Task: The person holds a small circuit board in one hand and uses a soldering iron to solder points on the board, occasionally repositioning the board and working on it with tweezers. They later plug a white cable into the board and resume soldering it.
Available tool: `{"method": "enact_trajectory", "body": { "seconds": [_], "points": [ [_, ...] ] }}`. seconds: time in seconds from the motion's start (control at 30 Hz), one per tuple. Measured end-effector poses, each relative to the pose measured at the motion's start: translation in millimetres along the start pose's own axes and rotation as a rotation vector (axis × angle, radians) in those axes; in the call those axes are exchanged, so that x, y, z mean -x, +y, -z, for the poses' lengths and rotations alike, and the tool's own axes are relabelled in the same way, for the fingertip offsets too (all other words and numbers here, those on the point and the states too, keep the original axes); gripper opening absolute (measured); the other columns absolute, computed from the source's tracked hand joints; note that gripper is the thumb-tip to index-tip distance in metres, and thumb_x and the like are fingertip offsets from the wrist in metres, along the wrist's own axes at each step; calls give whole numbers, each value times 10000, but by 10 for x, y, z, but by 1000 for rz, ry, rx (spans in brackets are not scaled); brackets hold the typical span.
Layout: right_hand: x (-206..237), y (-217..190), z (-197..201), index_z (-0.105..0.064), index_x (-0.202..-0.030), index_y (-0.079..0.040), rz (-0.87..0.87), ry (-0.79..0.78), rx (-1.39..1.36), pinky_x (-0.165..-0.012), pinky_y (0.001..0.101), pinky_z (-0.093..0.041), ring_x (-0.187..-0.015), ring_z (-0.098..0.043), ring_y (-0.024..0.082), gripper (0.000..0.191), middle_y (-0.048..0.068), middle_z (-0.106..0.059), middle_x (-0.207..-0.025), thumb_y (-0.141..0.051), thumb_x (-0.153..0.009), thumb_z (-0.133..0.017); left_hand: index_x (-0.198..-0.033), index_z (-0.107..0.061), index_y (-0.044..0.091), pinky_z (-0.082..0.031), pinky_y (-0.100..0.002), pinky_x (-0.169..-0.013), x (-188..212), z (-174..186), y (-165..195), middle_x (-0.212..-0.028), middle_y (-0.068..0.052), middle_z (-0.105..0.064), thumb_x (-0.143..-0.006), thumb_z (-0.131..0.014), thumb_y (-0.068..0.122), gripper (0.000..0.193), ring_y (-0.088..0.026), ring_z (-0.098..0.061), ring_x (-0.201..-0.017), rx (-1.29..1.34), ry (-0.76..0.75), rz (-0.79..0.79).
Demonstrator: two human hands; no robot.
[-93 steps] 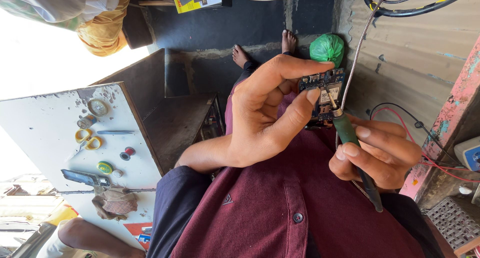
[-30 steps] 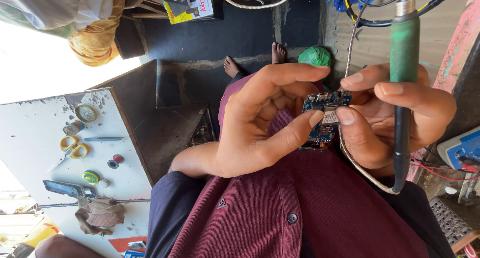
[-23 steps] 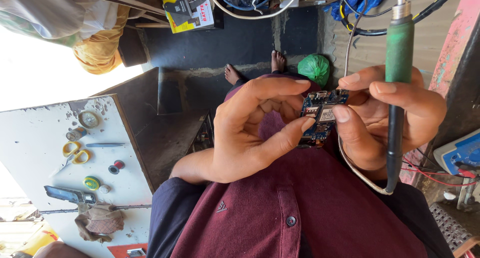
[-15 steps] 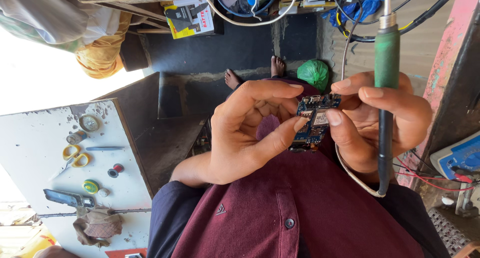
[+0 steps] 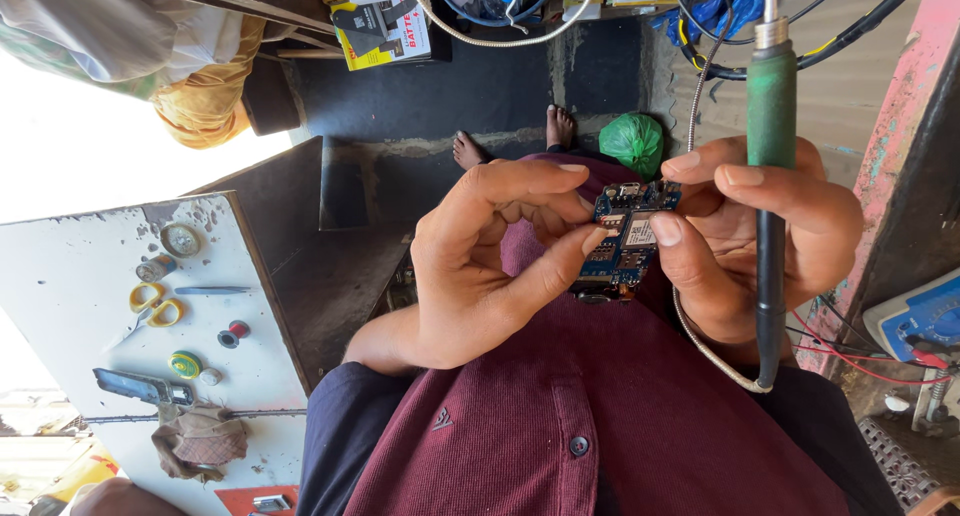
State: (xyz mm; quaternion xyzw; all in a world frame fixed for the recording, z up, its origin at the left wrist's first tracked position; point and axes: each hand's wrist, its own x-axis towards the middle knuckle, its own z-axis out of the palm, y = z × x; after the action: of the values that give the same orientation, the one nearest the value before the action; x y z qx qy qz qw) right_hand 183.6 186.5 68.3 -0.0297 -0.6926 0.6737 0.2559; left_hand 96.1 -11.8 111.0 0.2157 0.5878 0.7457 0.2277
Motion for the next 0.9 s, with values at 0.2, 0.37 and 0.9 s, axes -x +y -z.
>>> {"method": "enact_trajectory", "body": {
  "seconds": [0.2, 0.37, 0.9],
  "points": [
    [-24, -27, -12, -430, -1295, -33, -1, 14, 8, -676, 176, -611, -906, -666, 165, 511, 262, -585, -1199, 143, -878, -667, -1363, -543, -25, -577, -187, -798, 18, -14, 6, -1018, -88, -717, -1073, -729, -113, 356, -65, -692, -898, 48, -2, 17],
    [-24, -6, -32, -430, -1283, -20, 13, 23, 3, -687, 191, -622, -910, -671, 177, 502, 266, -582, -1187, 150, -873, -663, -1367, -537, -23, -582, -188, -801, 38, 10, 5, -1015, -87, -712, -1079, -726, -118, 357, -63, -689, -896, 59, -9, 21],
    [-14, 6, 3, -438, -1301, -44, -9, 7, 13, -706, 195, -627, -935, -679, 178, 511, 252, -589, -1202, 129, -889, -685, -1349, -536, -43, -512, -218, -823, -186, -51, 123, -1098, -69, -659, -914, -756, -96, 491, -78, -618, -933, 29, -23, 207]
  ]
}}
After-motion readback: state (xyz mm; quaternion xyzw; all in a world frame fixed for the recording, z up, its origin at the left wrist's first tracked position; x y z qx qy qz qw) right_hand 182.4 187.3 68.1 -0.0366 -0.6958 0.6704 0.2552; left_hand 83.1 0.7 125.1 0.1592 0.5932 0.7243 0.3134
